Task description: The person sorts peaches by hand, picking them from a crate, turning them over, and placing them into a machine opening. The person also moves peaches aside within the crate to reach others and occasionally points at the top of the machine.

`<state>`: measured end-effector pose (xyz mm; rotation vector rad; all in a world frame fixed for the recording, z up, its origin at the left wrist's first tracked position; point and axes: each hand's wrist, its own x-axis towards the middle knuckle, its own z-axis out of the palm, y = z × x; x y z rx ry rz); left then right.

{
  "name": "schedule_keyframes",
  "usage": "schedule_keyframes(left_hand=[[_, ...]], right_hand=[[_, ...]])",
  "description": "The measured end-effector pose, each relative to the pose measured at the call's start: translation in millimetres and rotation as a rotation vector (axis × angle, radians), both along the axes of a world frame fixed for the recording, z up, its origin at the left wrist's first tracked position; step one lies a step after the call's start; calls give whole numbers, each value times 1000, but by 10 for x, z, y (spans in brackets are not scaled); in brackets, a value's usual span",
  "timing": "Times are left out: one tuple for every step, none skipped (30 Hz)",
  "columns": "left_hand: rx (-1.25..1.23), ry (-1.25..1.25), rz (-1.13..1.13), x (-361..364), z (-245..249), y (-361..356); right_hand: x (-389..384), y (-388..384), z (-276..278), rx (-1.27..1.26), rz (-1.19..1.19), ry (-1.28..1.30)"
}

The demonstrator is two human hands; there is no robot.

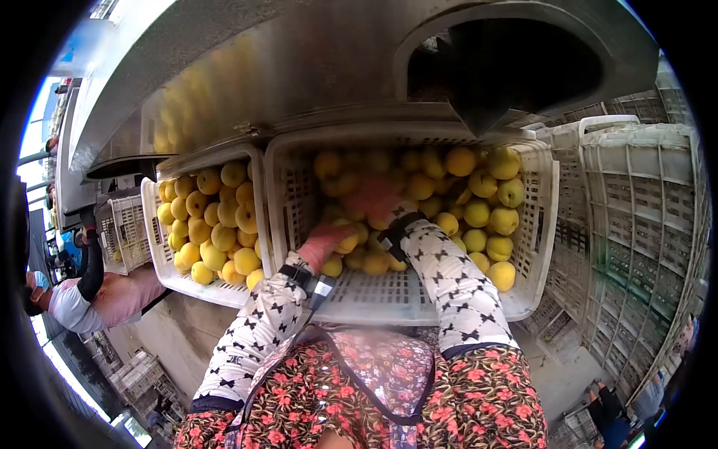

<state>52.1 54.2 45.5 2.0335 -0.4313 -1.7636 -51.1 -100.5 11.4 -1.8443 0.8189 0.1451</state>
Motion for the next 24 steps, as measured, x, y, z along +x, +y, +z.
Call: schedule_keyframes(left_hand=[[-73,249,391,44,152,43],[-188,556,659,80,327,39],[-271,685,658,99,485,-36],[-356,814,658,104,635,-104],[-437,943,660,104,729,-146],[-469,998,564,115,760,-210],[-478,1017,519,88,855,-303],[-487,1035,473,36,968,-395],[-499,1053,425,-16,1056,-488],[-493,1081,420,-71,1084,-558],[-508,1110,401,-129,1137,-613],[-524,1139,380,-189,1200,-670],[-539,1166,362,-247,1262,-733],[-545,1182,409,-308,1317,-794],[-601,1154,390,-344,1309,-841],[-656,1122,376,-370,1251,-872],[-707,1085,368,-387,1204,-885],[-659,1102,380,-388,1186,-913],[-774,878,250,-402,1160,-925],[-871,650,116,-423,1132,-940],[-851,709,196,-444,1125,-956],[-832,768,278,-465,1119,-972],[-814,824,361,-486,1111,-989],[-702,995,512,-491,1253,-1036]], right_hand=[[-163,-107,158,85,-117,-66],[-341,-169,313,120,-171,-212],[-553,-187,487,148,-229,-355],[-701,-175,730,173,-278,-501],[-805,-131,994,271,-307,-554],[-863,-71,1338,369,-337,-612],[-915,-2,1557,465,-366,-672],[-1014,44,1614,433,-442,-682],[-1059,78,1733,365,-495,-676],[-1100,108,1873,296,-551,-671],[-1140,141,2010,227,-609,-665],[-1156,158,2130,75,-667,-671],[-1179,111,2210,-247,-690,-569],[-1195,18,2278,-557,-698,-454],[-1193,-84,2327,-854,-695,-328],[-1107,-223,2418,-934,-799,-252],[-1055,-416,2404,-1018,-784,-69],[-961,-741,2209,-1282,-599,105],[-792,-1012,2235,-1090,-615,218],[-687,-1157,2247,-893,-626,327],[-693,-1209,2200,-985,-684,201],[-713,-1261,2141,-1074,-744,69],[-763,-1269,2100,-1159,-801,-57],[-845,-1141,2147,-1074,-740,-189]])
